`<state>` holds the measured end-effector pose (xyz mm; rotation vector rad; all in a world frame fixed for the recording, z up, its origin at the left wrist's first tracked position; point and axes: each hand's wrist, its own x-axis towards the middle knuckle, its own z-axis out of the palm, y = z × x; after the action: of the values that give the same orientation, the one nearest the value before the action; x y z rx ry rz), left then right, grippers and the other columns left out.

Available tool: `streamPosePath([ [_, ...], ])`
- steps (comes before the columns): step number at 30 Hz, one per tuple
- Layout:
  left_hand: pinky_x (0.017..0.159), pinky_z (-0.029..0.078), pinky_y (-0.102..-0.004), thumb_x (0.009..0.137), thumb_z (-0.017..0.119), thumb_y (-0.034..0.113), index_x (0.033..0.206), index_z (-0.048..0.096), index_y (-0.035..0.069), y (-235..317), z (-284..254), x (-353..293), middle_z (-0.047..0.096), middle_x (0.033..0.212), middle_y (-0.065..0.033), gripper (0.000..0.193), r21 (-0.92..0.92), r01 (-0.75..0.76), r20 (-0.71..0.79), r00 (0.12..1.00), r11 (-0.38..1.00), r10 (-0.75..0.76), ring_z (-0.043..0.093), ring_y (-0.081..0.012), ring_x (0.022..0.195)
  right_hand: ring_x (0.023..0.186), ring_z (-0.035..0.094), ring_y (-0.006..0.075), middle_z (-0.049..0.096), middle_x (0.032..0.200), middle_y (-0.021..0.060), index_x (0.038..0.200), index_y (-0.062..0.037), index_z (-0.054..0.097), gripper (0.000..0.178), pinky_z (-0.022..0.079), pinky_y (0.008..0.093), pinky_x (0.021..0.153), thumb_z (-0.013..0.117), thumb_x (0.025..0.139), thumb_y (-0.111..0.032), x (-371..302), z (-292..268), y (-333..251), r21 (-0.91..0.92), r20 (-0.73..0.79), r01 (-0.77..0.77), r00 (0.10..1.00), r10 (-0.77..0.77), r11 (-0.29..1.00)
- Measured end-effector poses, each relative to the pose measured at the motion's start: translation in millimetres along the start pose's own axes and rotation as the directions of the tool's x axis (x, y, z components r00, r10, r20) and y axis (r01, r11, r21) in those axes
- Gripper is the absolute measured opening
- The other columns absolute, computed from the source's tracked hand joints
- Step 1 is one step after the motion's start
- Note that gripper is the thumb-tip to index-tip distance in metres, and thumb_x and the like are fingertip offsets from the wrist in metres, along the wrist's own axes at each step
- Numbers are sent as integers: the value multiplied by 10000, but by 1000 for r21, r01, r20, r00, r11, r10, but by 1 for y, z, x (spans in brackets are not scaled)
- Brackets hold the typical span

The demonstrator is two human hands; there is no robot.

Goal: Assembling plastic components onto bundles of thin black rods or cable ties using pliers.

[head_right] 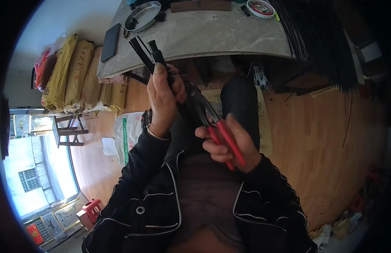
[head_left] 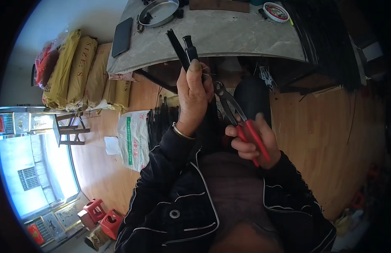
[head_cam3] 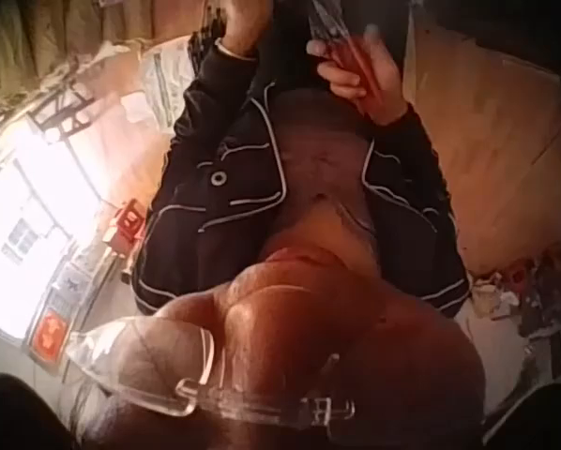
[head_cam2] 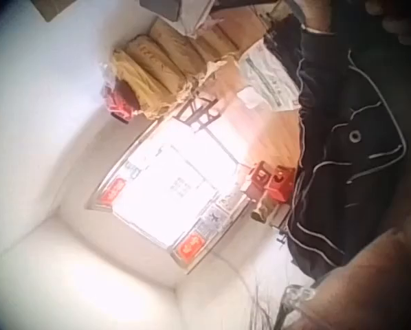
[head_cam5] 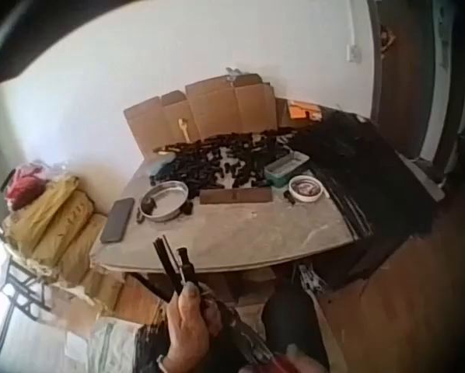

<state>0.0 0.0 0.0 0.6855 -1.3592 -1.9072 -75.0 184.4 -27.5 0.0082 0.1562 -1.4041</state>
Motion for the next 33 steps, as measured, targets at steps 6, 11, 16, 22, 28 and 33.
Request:
streamPosePath([
  [6,408,279,-251,977,389,533,970,486,36,2,2,-4,342,554,15,507,51,-6,19,1000,999,5,322,-91,429,667,507,105,487,1131,98,1064,-105,432,237,434,227,524,571,880,-53,2,27,-14,-642,-188,52,956,-223,765],
  [11,414,263,-209,982,449,478,894,496,69,1,2,-6,389,566,39,421,75,-133,-44,990,988,136,327,-49,433,920,542,221,537,1061,81,922,-90,436,428,409,336,794,636,607,119,11,35,-45,-532,516,-129,735,-441,-837],
  [16,417,278,-206,979,451,484,907,509,64,6,1,-12,430,587,32,431,20,-33,-37,999,999,34,353,-50,435,964,531,271,515,1096,75,936,-92,445,482,352,396,914,636,542,111,17,42,-59,-432,581,-152,706,-404,-889],
  [22,400,298,-218,978,440,494,919,513,45,7,4,-14,429,558,19,459,34,-46,-5,999,998,46,385,-59,408,1049,495,291,499,1126,81,1035,-90,467,562,323,449,978,649,541,108,20,50,-65,-319,596,-200,718,-360,-926],
  [28,404,327,-234,1000,357,497,953,529,35,9,2,-15,436,554,-6,496,182,-71,23,997,981,68,410,-94,410,1073,492,288,494,1144,83,1028,-92,491,553,334,449,979,659,541,111,16,53,-63,-329,535,-242,749,-391,-913],
  [33,404,330,-221,973,433,516,943,529,14,9,0,-13,451,576,7,511,166,-68,16,998,984,67,433,-68,418,679,604,222,577,802,76,1004,-49,520,341,482,288,619,680,720,51,9,49,-59,-517,508,-77,774,-378,-853],
])
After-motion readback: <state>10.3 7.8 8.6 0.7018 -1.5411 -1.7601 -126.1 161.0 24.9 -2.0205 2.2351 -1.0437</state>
